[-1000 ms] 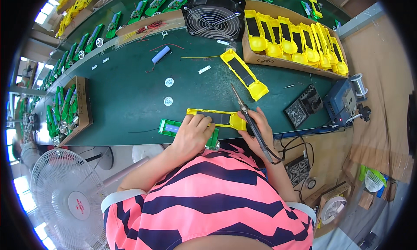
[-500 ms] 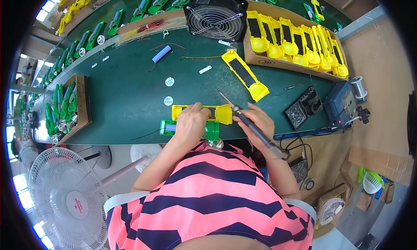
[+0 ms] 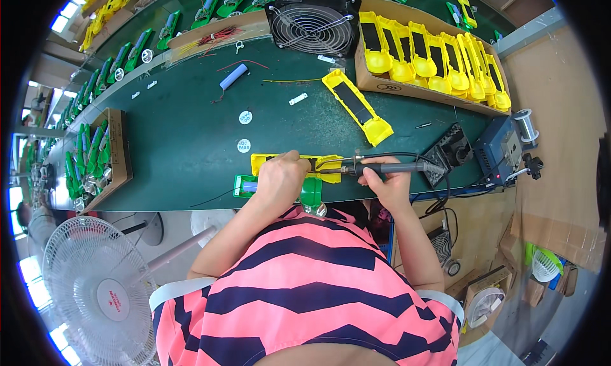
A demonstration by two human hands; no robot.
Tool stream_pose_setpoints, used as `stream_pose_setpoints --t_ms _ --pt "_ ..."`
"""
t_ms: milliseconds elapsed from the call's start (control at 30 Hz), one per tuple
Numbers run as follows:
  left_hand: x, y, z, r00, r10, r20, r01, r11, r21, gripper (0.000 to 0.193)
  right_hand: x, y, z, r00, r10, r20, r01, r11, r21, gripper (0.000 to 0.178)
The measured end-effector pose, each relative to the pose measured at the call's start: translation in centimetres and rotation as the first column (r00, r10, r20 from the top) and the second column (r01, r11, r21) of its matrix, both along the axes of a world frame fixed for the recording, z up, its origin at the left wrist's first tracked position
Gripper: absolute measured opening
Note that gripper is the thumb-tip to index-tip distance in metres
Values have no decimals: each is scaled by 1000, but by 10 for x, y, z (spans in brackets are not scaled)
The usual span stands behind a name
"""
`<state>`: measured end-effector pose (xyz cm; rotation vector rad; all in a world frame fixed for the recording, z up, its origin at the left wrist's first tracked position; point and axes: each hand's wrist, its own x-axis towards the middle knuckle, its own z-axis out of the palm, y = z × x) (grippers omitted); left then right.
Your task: Soldering internal components and wires inside flashlight housings on an assembly line.
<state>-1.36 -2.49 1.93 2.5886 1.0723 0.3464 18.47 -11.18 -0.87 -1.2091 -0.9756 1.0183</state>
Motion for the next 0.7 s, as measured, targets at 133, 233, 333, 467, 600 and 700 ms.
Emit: stream_pose_setpoints --t_ms 133,233,333,467,600,700 --pt "0 0 2 1000 -2 -6 2 1000 0 9 -3 0 -6 1000 11 23 -10 999 -48 16" --pt "0 1 3 1000 -5 -7 5 1000 0 9 -5 0 -9 1000 -3 23 3 999 -32 17" --pt "0 2 2 1000 -4 -17 4 1000 1 9 -6 -2 -8 1000 -10 -5 10 1000 -27 17" --pt "0 2 2 1000 3 -14 -3 1000 -1 5 -6 -5 -3 1000 -3 0 3 999 -50 16" --pt "2 2 4 1000 11 -24 -11 1000 12 6 -7 -12 2 996 -45 77 36 993 116 15" --pt "0 3 3 1000 17 -25 -17 1000 13 5 -18 -18 12 981 -99 170 76 988 136 19"
